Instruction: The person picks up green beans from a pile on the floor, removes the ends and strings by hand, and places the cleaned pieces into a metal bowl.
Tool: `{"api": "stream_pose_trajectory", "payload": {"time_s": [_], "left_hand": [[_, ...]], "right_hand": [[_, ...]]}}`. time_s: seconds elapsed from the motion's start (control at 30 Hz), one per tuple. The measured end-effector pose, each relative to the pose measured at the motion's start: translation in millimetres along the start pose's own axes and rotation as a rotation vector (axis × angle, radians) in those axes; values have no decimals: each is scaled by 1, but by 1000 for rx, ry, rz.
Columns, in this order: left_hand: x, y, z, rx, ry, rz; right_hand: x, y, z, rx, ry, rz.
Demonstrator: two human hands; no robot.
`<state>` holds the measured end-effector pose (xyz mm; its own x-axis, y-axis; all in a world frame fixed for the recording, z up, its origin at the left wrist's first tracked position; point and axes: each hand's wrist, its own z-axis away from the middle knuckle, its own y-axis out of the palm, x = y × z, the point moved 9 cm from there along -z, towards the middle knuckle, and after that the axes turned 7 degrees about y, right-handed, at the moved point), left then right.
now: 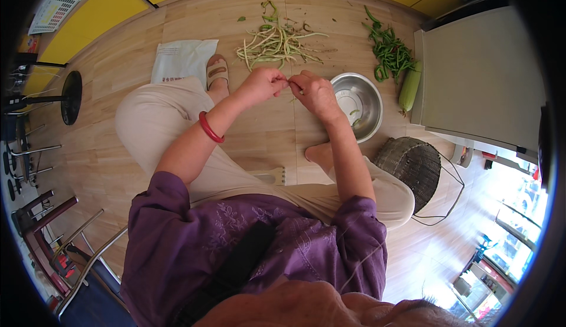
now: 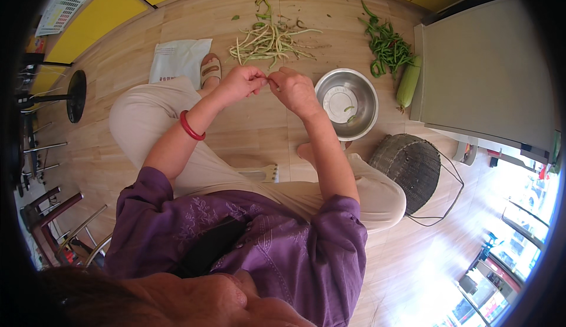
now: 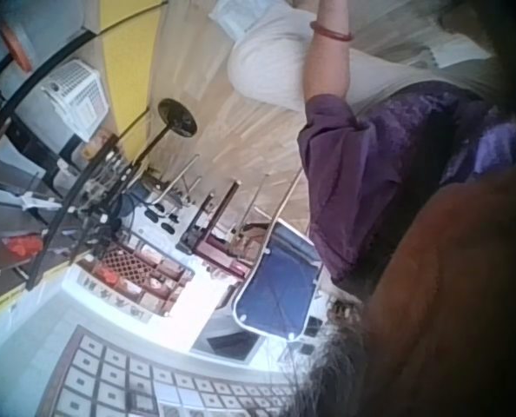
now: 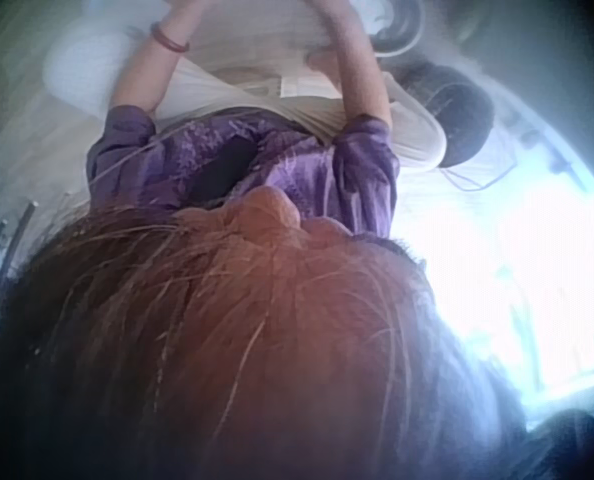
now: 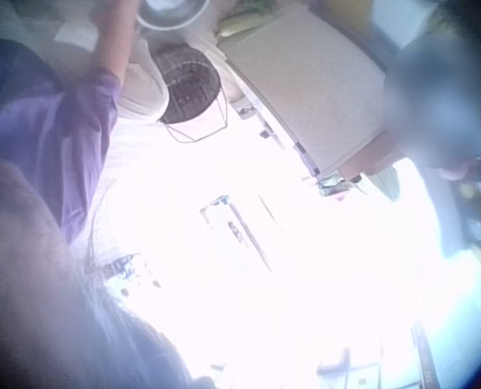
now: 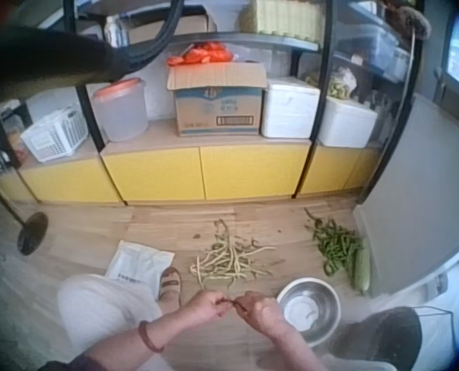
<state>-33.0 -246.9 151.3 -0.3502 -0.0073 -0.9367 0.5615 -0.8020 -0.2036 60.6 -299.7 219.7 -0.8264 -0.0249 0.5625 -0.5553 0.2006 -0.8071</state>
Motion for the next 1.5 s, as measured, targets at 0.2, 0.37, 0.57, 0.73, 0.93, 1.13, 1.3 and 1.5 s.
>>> {"api": "stream_pose_trajectory", "payload": {"time_s": [0.2, 0.37, 0.57, 0.73, 0.93, 1.13, 1.3, 1.5], "left_hand": [[-34, -3, 6, -199, 380, -404], [13, -9, 2, -263, -74, 609], [36, -17, -3, -99, -215, 881], [39, 2, -3, 24, -208, 858], [1, -12, -1, -56, 122, -331], [-23, 0, 11, -160, 547, -770], [13, -1, 6, -71, -52, 473], [20, 9, 9, 21, -160, 757]], "right_hand": [[-44, 34, 12, -146, 514, -657], [-61, 86, 32, -38, 936, -1590], [-32, 43, 17, -40, 306, -384], [49, 14, 16, -187, -269, 54], [18, 27, 15, -134, -151, 176], [-32, 37, 15, -172, 333, -521], [-76, 57, 33, -264, 845, -1410], [-66, 40, 17, -82, 712, -1259]]}}
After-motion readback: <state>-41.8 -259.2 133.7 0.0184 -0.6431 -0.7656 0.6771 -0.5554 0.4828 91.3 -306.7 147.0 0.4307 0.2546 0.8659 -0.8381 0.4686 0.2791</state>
